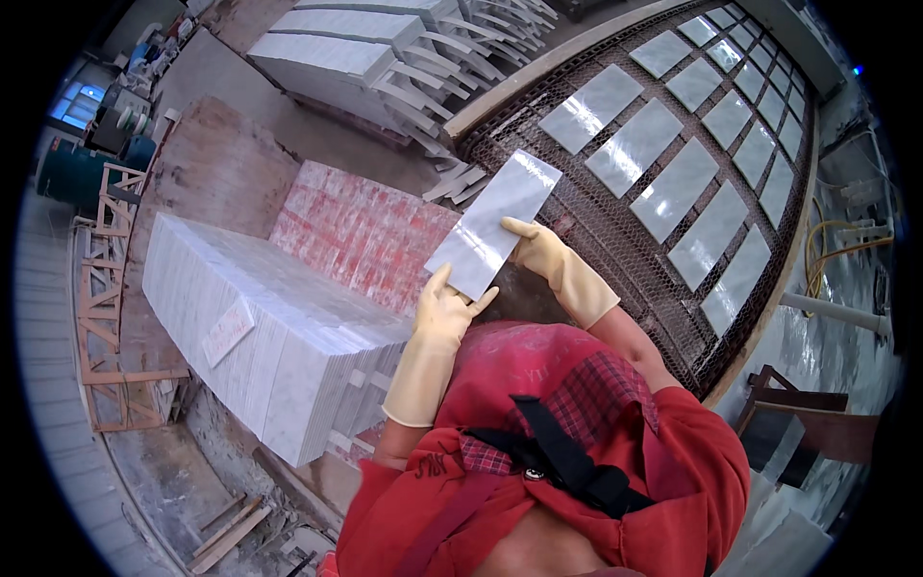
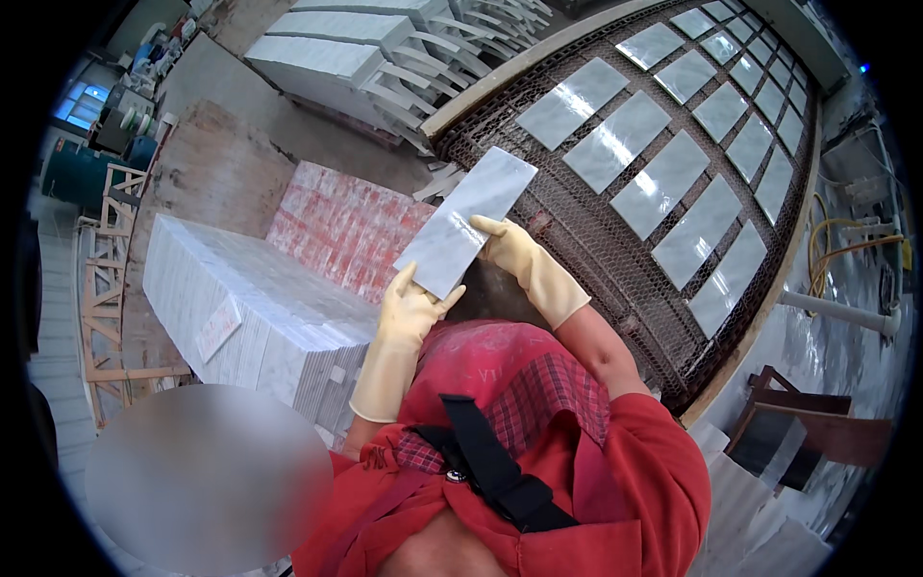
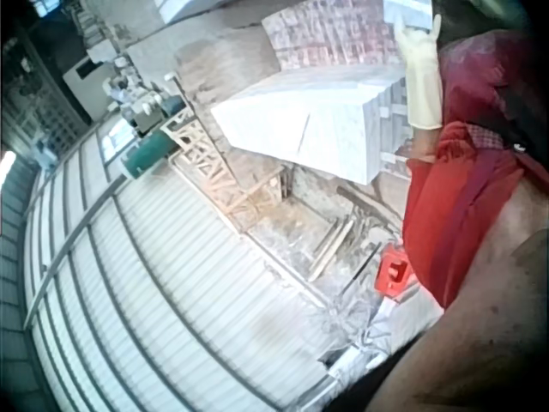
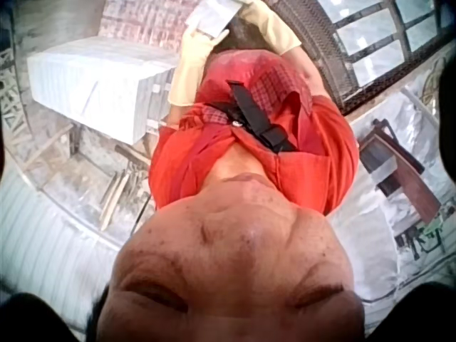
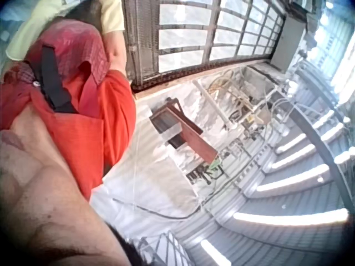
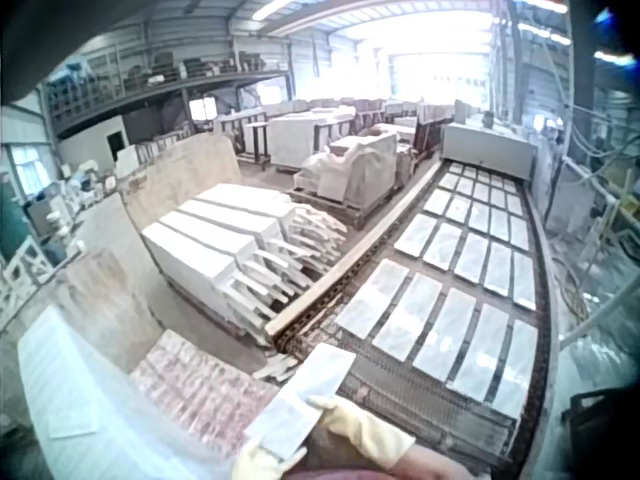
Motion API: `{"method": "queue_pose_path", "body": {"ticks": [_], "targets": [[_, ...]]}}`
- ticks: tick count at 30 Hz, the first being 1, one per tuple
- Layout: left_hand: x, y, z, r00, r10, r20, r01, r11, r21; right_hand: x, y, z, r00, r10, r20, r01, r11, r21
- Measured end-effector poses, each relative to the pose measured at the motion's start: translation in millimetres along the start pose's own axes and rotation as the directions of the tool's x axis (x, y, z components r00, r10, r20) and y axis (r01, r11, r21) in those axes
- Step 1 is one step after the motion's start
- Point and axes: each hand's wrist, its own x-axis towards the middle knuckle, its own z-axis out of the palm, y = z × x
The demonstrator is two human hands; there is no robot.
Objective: The person picks up rectangular white tiles from a stack and places them one by one onto a metal mesh rack. The tiles are arranged in neat rows on the rack.
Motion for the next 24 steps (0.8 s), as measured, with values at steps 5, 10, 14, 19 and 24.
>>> {"method": "queue_pose_path", "body": {"ticks": [5,10,14,19,24], "targets": [[25,13,-3,1.0,0.023,0.003,-0.023,1.0,0.008,29,-5,-15,0.998,0.037,0.044,-0.037,0.999,-0.003],[34,23,-6,0.997,0.004,-0.077,-0.005,1.0,-0.02,35,-5,-13,0.995,0.039,-0.092,-0.055,0.984,-0.17],[37,33,4,0.992,0.036,-0.122,-0.032,0.999,0.032,39,-8,-7,0.986,0.063,-0.156,-0.089,0.983,-0.163],[45,42,4,0.988,0.056,-0.143,-0.048,0.997,0.06,41,-11,4,0.971,0.096,-0.218,-0.118,0.989,-0.089],[58,48,-5,0.989,0.025,-0.149,-0.019,0.999,0.038,58,-1,-16,0.988,0.08,-0.135,-0.08,0.997,0.007]]}}
